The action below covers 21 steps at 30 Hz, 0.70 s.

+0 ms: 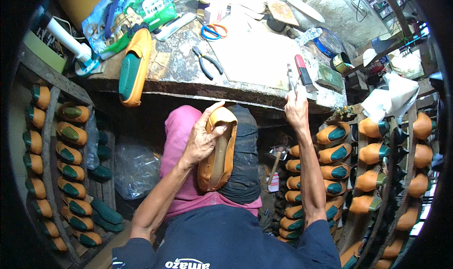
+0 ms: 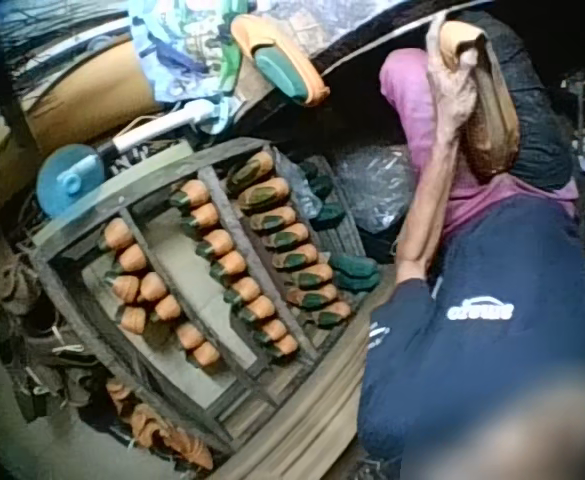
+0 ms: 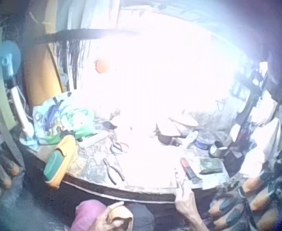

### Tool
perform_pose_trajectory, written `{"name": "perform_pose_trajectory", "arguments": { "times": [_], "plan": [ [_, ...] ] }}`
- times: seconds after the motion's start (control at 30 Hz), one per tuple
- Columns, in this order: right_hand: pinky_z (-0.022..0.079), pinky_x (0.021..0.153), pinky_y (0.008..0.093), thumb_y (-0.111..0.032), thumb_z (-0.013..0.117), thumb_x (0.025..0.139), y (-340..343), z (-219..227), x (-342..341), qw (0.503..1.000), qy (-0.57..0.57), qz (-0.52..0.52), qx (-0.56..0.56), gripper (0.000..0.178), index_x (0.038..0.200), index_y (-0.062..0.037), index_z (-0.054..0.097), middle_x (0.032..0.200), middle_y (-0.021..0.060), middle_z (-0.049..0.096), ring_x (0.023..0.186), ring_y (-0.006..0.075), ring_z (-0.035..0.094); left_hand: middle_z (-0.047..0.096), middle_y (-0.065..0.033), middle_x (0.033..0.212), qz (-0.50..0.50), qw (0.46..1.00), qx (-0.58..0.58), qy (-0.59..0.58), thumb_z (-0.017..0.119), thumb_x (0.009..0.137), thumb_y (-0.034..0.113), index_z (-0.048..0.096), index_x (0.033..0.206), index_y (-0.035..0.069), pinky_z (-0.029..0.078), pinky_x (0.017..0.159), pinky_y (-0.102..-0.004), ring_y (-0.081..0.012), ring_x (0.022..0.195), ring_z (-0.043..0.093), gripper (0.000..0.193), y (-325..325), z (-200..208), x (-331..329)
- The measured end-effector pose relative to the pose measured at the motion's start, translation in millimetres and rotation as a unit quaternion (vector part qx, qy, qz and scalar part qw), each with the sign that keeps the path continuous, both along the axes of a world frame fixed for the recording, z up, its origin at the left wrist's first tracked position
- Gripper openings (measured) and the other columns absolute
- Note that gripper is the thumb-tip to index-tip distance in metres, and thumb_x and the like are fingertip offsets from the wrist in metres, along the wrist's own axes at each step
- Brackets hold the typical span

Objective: The person hammers a shoe sole, then uses pliers to trim the edge. They insert a red insole and press it into place, then hammer the shoe again. Finally, they pick up a second shoe and hammer it as well.

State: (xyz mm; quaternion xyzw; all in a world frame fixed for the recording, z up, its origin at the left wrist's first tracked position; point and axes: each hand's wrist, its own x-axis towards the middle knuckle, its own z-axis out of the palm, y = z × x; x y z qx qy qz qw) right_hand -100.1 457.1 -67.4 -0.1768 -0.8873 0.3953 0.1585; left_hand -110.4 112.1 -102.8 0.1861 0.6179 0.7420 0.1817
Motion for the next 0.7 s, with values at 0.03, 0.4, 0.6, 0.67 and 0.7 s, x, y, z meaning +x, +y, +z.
{"name": "perform_pose_trajectory", "arguments": {
  "times": [0.03, 0.4, 0.6, 0.67, 0.7],
  "plan": [
    [0.063, 0.065, 0.0415, -0.019, 0.053, 0.112, -18.0, 1.3, 16.9, 0.990, 0.015, -0.012, -0.140, 0.024, 0.099, 0.0006, 0.060, 0.076, 0.0151, 0.068, 0.069, 0.0263, 0.072, 0.069, -0.0060, 0.141, -0.013, 0.999, -0.036, -0.035, 0.073, 0.113, 0.047, 0.052, 0.170, 0.009, 0.051, 0.117, -0.0336, -0.0159, 0.130, 0.065, 0.072, -1.5, -10.5, -6.9],
    [0.049, 0.060, 0.0365, -0.028, 0.093, 0.098, -155.0, -37.0, 63.5, 0.983, -0.002, 0.060, -0.174, 0.044, 0.093, -0.0044, 0.055, 0.073, 0.0025, 0.058, 0.067, 0.0140, 0.055, 0.064, -0.0100, 0.156, -0.106, 0.986, 0.035, -0.123, 0.067, 0.114, 0.033, 0.044, 0.175, 0.006, 0.044, 0.127, -0.0363, -0.0186, 0.143, 0.060, 0.071, 3.3, -36.8, -11.0],
    [0.052, 0.062, 0.0353, -0.016, 0.076, 0.108, -148.0, -28.7, 98.7, 0.985, 0.034, 0.061, -0.161, 0.025, 0.094, -0.0004, 0.062, 0.073, 0.0058, 0.064, 0.067, 0.0137, 0.062, 0.071, -0.0095, 0.145, -0.071, 0.996, -0.031, -0.047, 0.067, 0.110, 0.021, 0.059, 0.162, 0.004, 0.048, 0.123, -0.0352, -0.0189, 0.137, 0.065, 0.055, 13.9, -42.3, -2.4],
    [0.053, 0.066, 0.0341, -0.017, 0.069, 0.113, -155.0, -9.1, 126.7, 0.968, 0.017, 0.084, -0.236, 0.027, 0.093, 0.0008, 0.069, 0.076, 0.0052, 0.068, 0.070, 0.0124, 0.064, 0.073, -0.0102, 0.142, -0.042, 0.994, -0.091, -0.043, 0.065, 0.108, 0.016, 0.065, 0.155, 0.004, 0.049, 0.121, -0.0351, -0.0193, 0.135, 0.066, 0.049, 11.4, -44.0, 1.7],
    [0.053, 0.069, 0.0336, -0.019, 0.065, 0.116, -156.8, 1.3, 140.5, 0.948, -0.004, 0.109, -0.299, 0.032, 0.092, 0.0014, 0.074, 0.078, 0.0049, 0.071, 0.072, 0.0116, 0.064, 0.073, -0.0101, 0.143, -0.041, 0.994, -0.094, -0.036, 0.064, 0.107, 0.014, 0.065, 0.155, 0.004, 0.049, 0.121, -0.0354, -0.0193, 0.135, 0.066, 0.049, 9.9, -43.9, 4.5]
  ]
}}
